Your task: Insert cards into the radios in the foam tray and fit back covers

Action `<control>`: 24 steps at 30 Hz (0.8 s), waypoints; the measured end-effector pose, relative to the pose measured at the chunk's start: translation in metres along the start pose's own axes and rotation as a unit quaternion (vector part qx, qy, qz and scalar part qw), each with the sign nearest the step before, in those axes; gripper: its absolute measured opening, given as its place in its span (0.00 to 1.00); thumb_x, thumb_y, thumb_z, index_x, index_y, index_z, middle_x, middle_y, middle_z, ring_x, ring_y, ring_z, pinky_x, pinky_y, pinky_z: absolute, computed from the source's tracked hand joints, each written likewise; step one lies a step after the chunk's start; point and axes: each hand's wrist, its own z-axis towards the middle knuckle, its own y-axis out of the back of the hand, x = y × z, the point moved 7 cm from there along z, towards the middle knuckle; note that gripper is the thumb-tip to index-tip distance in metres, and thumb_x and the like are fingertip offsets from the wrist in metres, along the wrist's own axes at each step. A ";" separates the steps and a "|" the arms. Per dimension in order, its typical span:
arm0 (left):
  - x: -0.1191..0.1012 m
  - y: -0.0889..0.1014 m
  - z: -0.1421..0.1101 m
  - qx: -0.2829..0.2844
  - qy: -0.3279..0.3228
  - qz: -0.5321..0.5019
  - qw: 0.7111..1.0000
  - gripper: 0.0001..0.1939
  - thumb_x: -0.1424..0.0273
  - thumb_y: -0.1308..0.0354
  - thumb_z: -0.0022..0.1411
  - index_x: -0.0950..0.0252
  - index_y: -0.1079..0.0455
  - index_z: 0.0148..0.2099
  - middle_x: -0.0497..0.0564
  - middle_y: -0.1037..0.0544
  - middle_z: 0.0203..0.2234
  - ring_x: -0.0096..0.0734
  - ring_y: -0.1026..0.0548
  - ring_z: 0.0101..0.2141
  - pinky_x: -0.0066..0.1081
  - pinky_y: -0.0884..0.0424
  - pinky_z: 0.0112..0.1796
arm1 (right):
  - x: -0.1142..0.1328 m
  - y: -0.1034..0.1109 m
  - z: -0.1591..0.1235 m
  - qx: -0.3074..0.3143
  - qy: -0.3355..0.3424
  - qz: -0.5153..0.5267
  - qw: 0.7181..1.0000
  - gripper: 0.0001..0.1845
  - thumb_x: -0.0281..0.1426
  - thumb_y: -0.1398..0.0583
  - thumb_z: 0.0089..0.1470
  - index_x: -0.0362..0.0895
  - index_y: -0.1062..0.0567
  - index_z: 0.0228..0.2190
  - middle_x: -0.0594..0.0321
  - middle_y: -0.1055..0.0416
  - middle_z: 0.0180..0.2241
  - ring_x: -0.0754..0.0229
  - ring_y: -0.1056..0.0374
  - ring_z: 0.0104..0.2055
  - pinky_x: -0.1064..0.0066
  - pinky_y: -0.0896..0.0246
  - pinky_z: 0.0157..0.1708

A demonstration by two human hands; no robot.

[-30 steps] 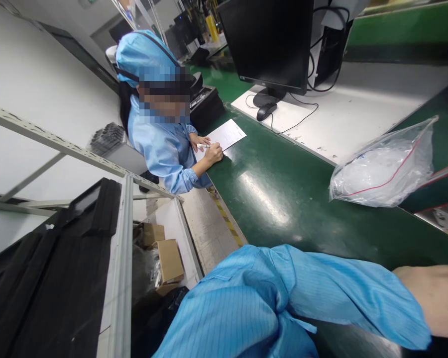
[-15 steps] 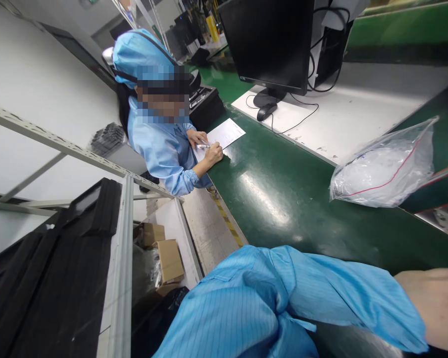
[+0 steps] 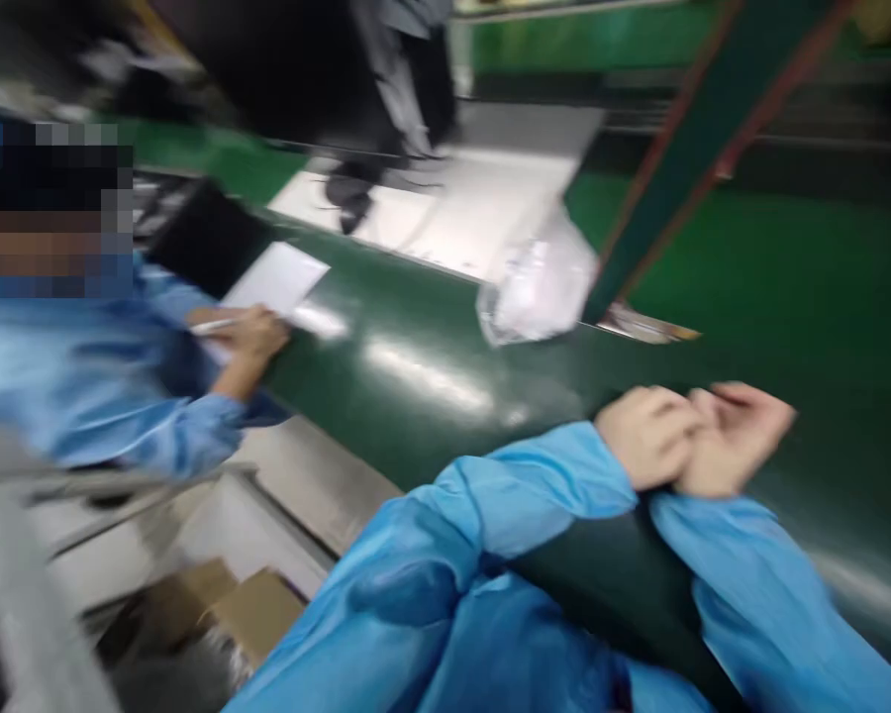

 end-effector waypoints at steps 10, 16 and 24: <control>0.028 0.003 -0.001 -0.059 0.113 -0.228 0.965 0.07 0.76 0.48 0.62 0.63 0.32 0.42 0.48 0.25 0.34 0.24 0.28 0.31 0.25 0.30 0.33 | -0.024 -0.007 0.006 0.114 0.111 -0.021 0.987 0.17 0.40 0.40 0.56 0.46 0.38 0.41 0.64 0.38 0.41 0.70 0.38 0.35 0.73 0.39 0.36; 0.033 -0.009 0.001 0.019 0.133 -0.230 0.964 0.10 0.63 0.49 0.68 0.63 0.31 0.38 0.47 0.26 0.30 0.24 0.30 0.29 0.26 0.33 0.31 | -0.029 -0.011 0.002 0.147 0.102 0.007 0.984 0.15 0.39 0.40 0.58 0.47 0.38 0.43 0.64 0.40 0.43 0.70 0.39 0.35 0.73 0.40 0.35; 0.040 -0.003 0.002 0.034 0.131 -0.237 0.962 0.12 0.64 0.47 0.64 0.63 0.32 0.30 0.45 0.29 0.24 0.26 0.33 0.25 0.27 0.38 0.29 | -0.014 -0.017 -0.007 0.169 0.180 -0.067 0.967 0.14 0.34 0.39 0.54 0.46 0.35 0.42 0.60 0.38 0.45 0.67 0.39 0.36 0.72 0.39 0.35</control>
